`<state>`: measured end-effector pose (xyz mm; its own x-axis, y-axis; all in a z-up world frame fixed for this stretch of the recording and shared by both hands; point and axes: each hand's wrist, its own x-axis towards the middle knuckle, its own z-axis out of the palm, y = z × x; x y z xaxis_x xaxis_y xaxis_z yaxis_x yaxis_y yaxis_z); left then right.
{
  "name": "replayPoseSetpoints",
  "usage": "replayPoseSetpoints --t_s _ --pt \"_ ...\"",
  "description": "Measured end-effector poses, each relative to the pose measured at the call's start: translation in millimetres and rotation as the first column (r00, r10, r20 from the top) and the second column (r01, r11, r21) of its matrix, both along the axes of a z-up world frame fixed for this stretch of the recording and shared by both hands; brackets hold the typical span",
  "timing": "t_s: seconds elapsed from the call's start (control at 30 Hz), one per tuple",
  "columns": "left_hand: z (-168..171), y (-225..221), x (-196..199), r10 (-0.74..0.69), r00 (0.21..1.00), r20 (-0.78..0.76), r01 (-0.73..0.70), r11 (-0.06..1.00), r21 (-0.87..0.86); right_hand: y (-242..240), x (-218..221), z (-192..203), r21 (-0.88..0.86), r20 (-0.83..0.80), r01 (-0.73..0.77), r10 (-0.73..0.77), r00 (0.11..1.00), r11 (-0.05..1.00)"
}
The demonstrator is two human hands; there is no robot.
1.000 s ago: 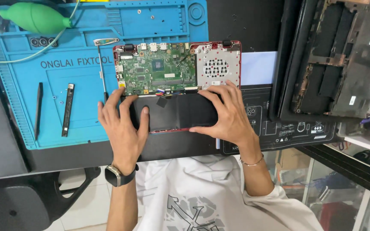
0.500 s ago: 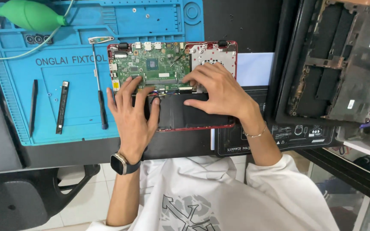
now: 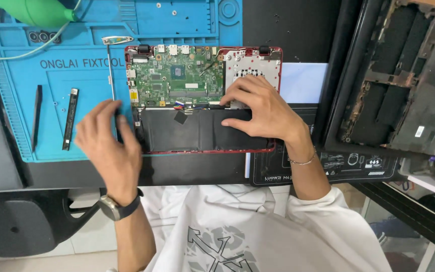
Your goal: The person disassembles a red Acer laptop by removing the bottom cover and unscrewing internal components. They manipulate the motherboard and battery area with a screwdriver and pry tool, then reposition the chassis and continue working on internal parts.
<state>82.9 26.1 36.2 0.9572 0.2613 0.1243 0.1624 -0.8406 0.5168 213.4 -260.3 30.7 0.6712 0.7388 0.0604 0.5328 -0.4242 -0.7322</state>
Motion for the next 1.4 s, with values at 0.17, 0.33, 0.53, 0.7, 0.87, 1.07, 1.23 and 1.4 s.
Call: replayPoseSetpoints --t_s 0.17,0.33,0.53,0.7,0.87,1.07,1.23,1.4 --pt "-6 30 -22 0.180 0.984 0.003 -0.177 0.963 0.204 3 0 -1 0.019 0.016 0.001 -0.001 1.000 1.000" --pt "-5 23 -14 0.168 0.985 -0.034 -0.156 0.962 0.223 3 0 -1 0.021 0.068 0.003 -0.004 0.998 1.000" --pt "-28 28 -22 0.252 0.967 -0.038 -0.250 0.966 0.060 3 -2 -3 -0.005 0.054 0.007 -0.007 0.999 1.000" --pt "-1 44 -32 0.306 0.951 -0.050 -0.306 0.952 0.004 3 -2 -4 0.009 0.065 0.002 -0.003 0.998 1.000" --pt "50 62 -46 0.308 0.948 0.079 -0.307 0.951 -0.030 3 -1 -3 0.018 0.078 0.005 -0.006 0.997 1.000" --pt "103 70 -53 -0.163 0.987 0.009 0.147 0.909 0.391 1 1 -1 0.051 0.085 0.003 -0.007 0.996 0.999" --pt "126 37 -22 -0.225 0.971 -0.076 0.238 0.920 0.313 -20 10 -8 0.118 -0.025 0.183 -0.181 0.983 0.976" --pt "137 -15 28 -0.437 0.898 -0.052 0.435 0.861 0.262 -15 10 -12 0.143 0.081 0.220 -0.233 0.969 0.965"
